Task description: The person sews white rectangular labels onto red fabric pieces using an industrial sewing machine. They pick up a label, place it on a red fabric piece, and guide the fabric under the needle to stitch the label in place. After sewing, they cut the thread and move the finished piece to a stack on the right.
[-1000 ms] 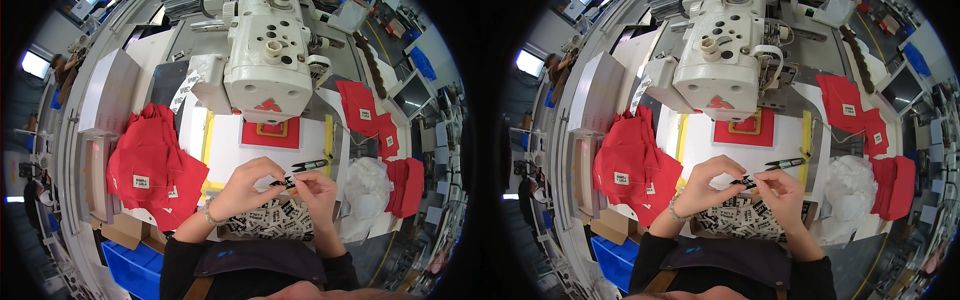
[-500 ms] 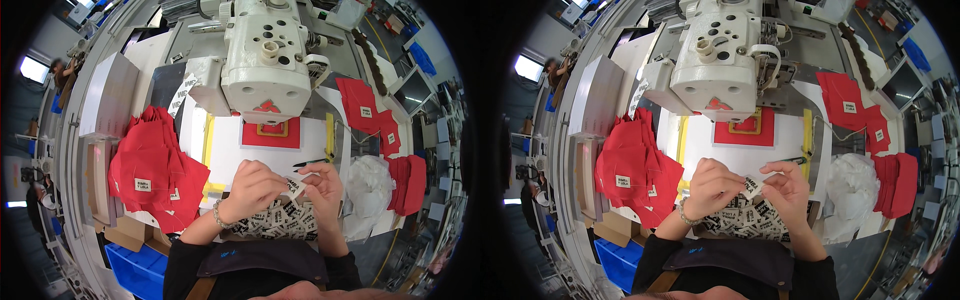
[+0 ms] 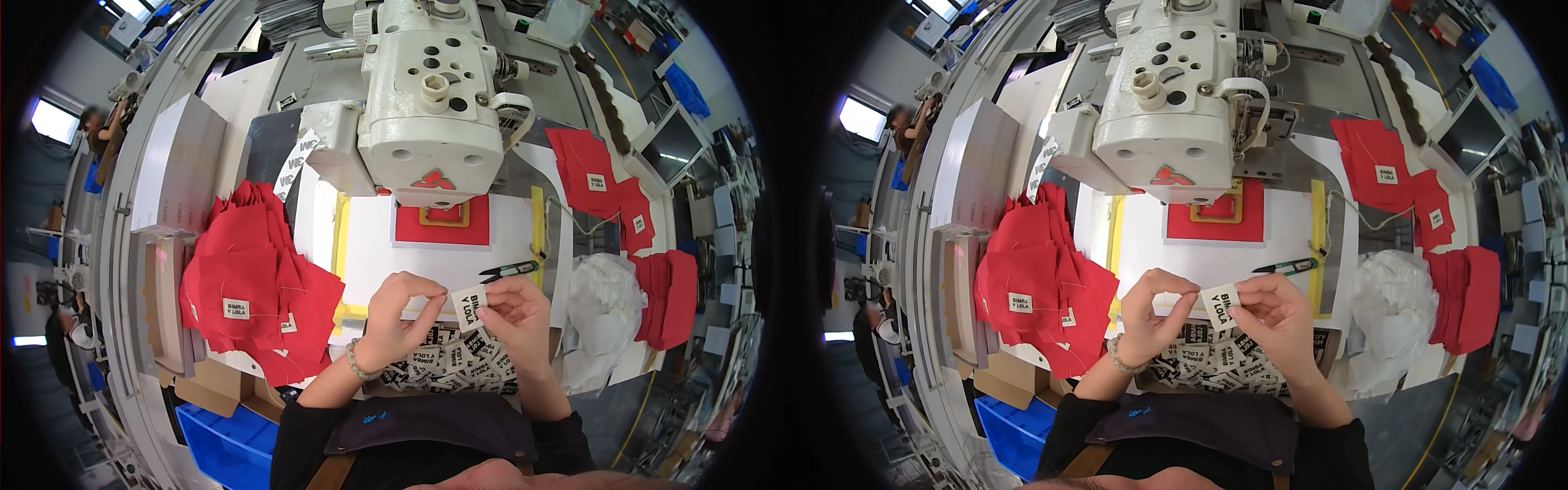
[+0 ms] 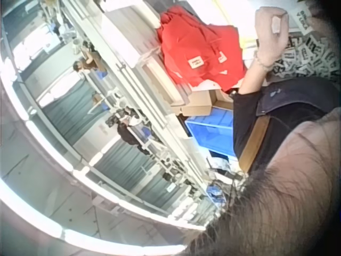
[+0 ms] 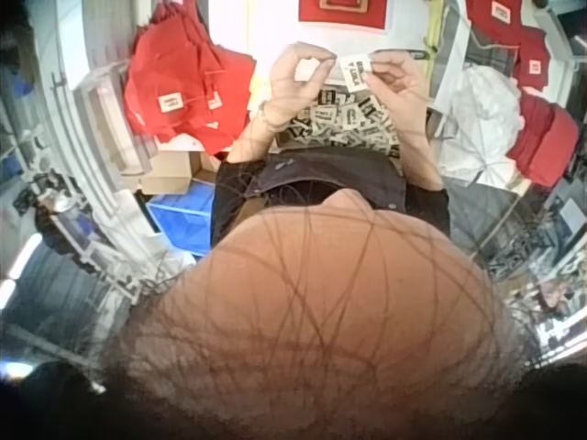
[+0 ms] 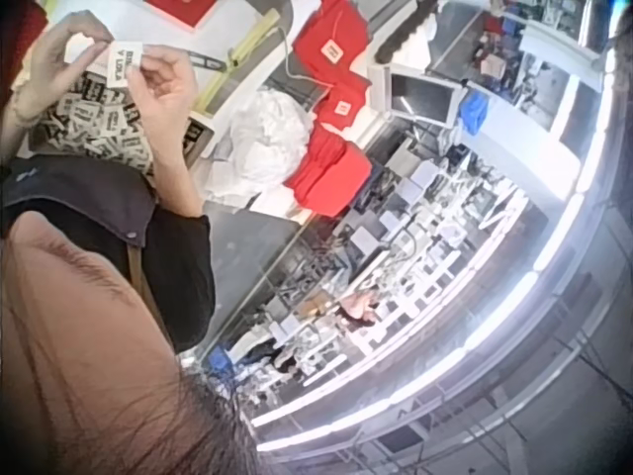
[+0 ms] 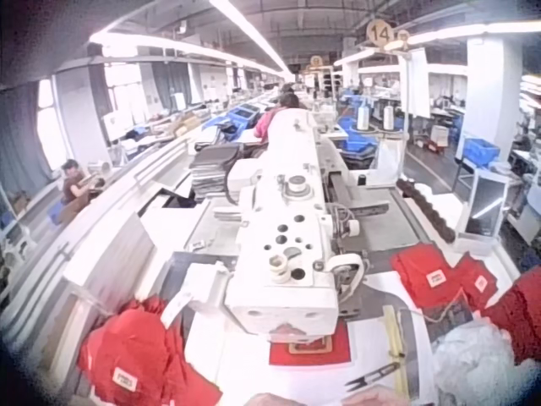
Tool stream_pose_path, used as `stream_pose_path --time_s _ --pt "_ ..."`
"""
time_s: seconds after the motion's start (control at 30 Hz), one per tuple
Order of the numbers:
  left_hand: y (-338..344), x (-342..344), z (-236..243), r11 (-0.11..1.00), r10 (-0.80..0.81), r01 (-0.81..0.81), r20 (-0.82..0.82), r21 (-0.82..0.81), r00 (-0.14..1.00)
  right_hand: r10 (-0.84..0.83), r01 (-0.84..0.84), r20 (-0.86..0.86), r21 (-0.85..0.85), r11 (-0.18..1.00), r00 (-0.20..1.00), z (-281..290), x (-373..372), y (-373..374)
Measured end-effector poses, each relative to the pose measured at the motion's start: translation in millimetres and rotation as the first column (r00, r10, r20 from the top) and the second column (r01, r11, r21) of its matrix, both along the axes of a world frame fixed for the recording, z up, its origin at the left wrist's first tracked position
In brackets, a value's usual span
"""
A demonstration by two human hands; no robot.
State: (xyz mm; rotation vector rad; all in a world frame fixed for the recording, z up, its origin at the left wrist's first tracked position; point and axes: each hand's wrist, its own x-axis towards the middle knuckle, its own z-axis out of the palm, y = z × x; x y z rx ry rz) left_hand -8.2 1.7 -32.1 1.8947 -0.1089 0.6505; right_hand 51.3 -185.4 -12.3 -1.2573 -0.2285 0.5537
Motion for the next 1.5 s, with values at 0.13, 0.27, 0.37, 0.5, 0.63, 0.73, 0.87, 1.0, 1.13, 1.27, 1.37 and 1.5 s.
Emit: stream_pose_path --time_s 0.13,0.27,0.37,0.5,0.63,0.73,0.87,1.0,1.13,1.27,1.37,1.5 --pt "-5 -6 -6 0.905 -0.155 0.041 -0.238 -0.424 0.959 -0.033 0.035 0.024 -0.076 0.996 0.999 5 -4 4" --pt "-1 -5 -4 0.890 -0.290 0.141 -0.299 -0.434 0.909 -0.040 0.040 0.005 -0.094 0.995 0.999 6 -6 4" --pt "-4 -4 -3 0.832 -0.276 0.086 -0.275 -0.548 0.921 -0.033 0.031 -0.027 -0.079 0.996 0.999 6 -6 4" --pt "-4 -3 -3 0.803 -0.283 0.073 -0.271 -0.591 0.920 -0.016 0.014 -0.052 -0.044 0.999 0.999 6 -4 4" --pt "-6 -2 -3 0.792 -0.278 0.073 -0.252 -0.606 0.927 -0.009 0.007 -0.035 -0.070 0.998 0.999 4 -5 4" --pt "-9 0 -2 0.785 -0.253 0.071 -0.214 -0.616 0.944 -0.010 0.010 0.002 -0.106 0.994 1.000 2 -7 4" --pt "-13 3 -1 0.808 -0.206 0.064 -0.180 -0.586 0.962 -0.032 0.041 0.084 -0.111 0.993 0.996 -1 -10 9" --pt "-17 4 1 0.798 -0.186 0.038 -0.186 -0.601 0.965 -0.029 0.052 0.151 -0.156 0.986 0.988 -4 -11 9" --pt "-19 2 0 0.802 -0.165 0.017 -0.195 -0.597 0.967 -0.072 0.087 0.168 -0.085 0.993 0.983 0 -11 11" --pt "-20 1 0 0.800 -0.170 0.015 -0.203 -0.599 0.964 -0.123 0.135 0.201 -0.047 0.990 0.972 -5 -10 11" --pt "-21 0 2 0.794 -0.189 0.025 -0.208 -0.608 0.960 -0.138 0.154 0.246 -0.050 0.987 0.959 -6 -9 11" --pt "-22 0 1 0.787 -0.184 0.044 -0.167 -0.615 0.969 -0.108 0.157 0.341 -0.119 0.980 0.934 -2 -10 12"
